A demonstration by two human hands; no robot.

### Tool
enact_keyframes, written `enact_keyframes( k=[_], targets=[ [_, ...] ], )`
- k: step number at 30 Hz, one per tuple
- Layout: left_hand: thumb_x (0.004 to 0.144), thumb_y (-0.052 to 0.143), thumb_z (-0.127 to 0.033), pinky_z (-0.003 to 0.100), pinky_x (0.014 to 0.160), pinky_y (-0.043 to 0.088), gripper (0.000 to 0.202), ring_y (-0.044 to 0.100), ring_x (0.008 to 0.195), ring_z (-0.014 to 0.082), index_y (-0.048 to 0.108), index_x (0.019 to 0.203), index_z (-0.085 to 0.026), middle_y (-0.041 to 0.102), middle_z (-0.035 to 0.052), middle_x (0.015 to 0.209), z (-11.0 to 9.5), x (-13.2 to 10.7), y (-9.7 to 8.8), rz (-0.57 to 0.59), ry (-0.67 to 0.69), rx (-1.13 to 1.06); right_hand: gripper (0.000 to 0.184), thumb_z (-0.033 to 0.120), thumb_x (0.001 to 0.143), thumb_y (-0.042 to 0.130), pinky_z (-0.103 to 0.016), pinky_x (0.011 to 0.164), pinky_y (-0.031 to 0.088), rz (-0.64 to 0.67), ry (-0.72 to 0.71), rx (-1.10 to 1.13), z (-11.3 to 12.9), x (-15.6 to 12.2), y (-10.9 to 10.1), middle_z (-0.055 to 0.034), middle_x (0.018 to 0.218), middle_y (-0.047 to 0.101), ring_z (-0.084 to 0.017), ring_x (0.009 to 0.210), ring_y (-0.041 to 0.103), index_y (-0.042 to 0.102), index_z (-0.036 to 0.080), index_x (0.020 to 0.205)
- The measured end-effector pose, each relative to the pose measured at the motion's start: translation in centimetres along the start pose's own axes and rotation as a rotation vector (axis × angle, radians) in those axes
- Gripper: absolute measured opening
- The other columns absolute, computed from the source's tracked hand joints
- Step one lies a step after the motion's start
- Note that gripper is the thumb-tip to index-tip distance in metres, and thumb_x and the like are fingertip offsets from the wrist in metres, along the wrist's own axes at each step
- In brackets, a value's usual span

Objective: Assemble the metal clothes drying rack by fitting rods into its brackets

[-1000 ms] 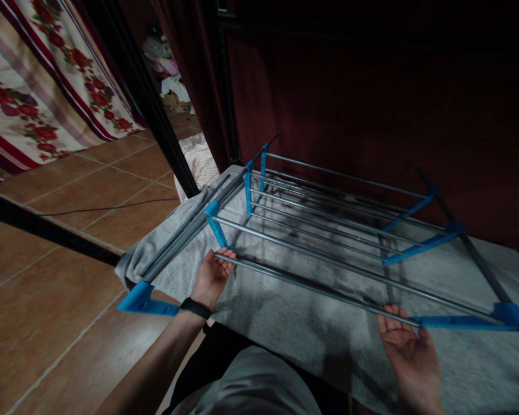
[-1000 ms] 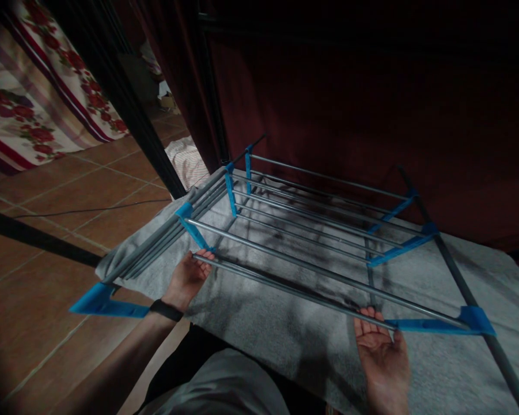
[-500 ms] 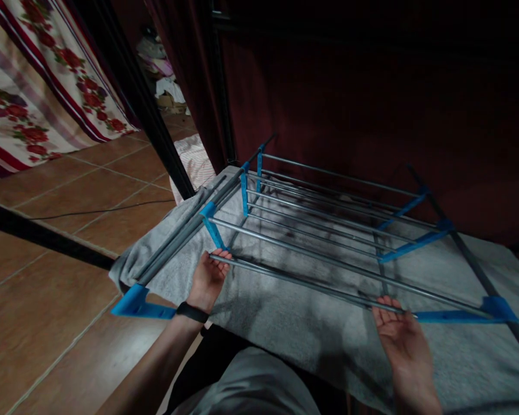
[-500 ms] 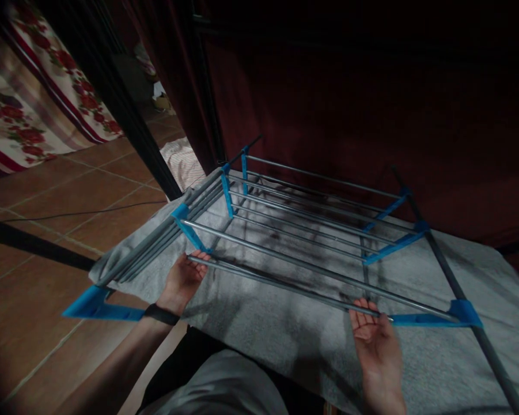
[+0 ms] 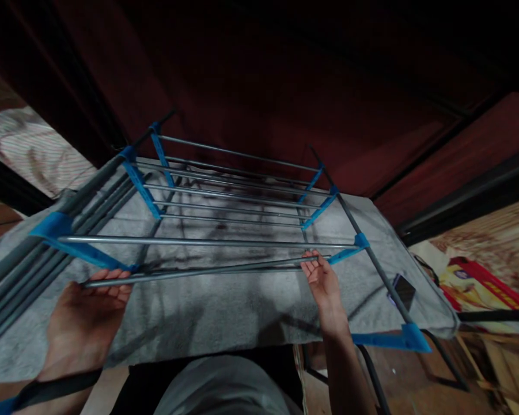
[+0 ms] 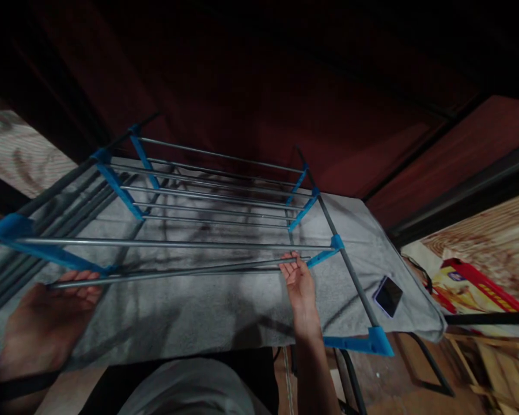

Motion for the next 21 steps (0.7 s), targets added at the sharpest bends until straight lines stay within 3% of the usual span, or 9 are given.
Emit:
enact_keyframes(
  k=[7,15,21],
  targets=[
    [0.099,0.034,-0.027,0.023,0.049,0.056,0.042,0.062,0.069,0.0164,0.067,0.076,-0.017,0.068,0.0075,0.070,0.6,0.2,0.1,-0.019,-0.016,0.042,0.018,0.028,0.081,0.076,-0.027,0.087,0.057,-0.009,-0.055,-0.052,1.6,-0.6,0.6,-0.0008,0.098,0.074,-0.013,0.094,0.069,0.067,0.022,0.096],
    [0.102,0.035,-0.028,0.023,0.054,0.063,0.042,0.068,0.070,0.0137,0.067,0.077,-0.020,0.074,0.0019,0.074,0.8,0.8,-0.2,0.086,-0.035,0.062,0.010,0.028,0.085,0.071,-0.026,0.087,0.056,0.000,-0.064,-0.069,2.2,-0.9,0.7,0.0007,0.096,0.073,-0.013,0.093,0.068,0.067,0.023,0.092],
    [0.099,0.040,-0.027,0.022,0.053,0.062,0.036,0.068,0.068,0.0138,0.067,0.078,-0.017,0.072,0.0039,0.071,0.6,1.0,0.1,0.102,-0.009,0.045,0.012,0.028,0.084,0.072,-0.025,0.086,0.056,0.013,-0.077,-0.059,2.3,-1.0,0.9,0.0014,0.093,0.073,-0.011,0.091,0.068,0.068,0.022,0.094]
  ],
)
Point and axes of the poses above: each hand's wrist, its own x-axis towards the middle knuckle, its own y-axis out of the palm, z = x × y, the point moved 2 cm from there along x, towards the middle knuckle
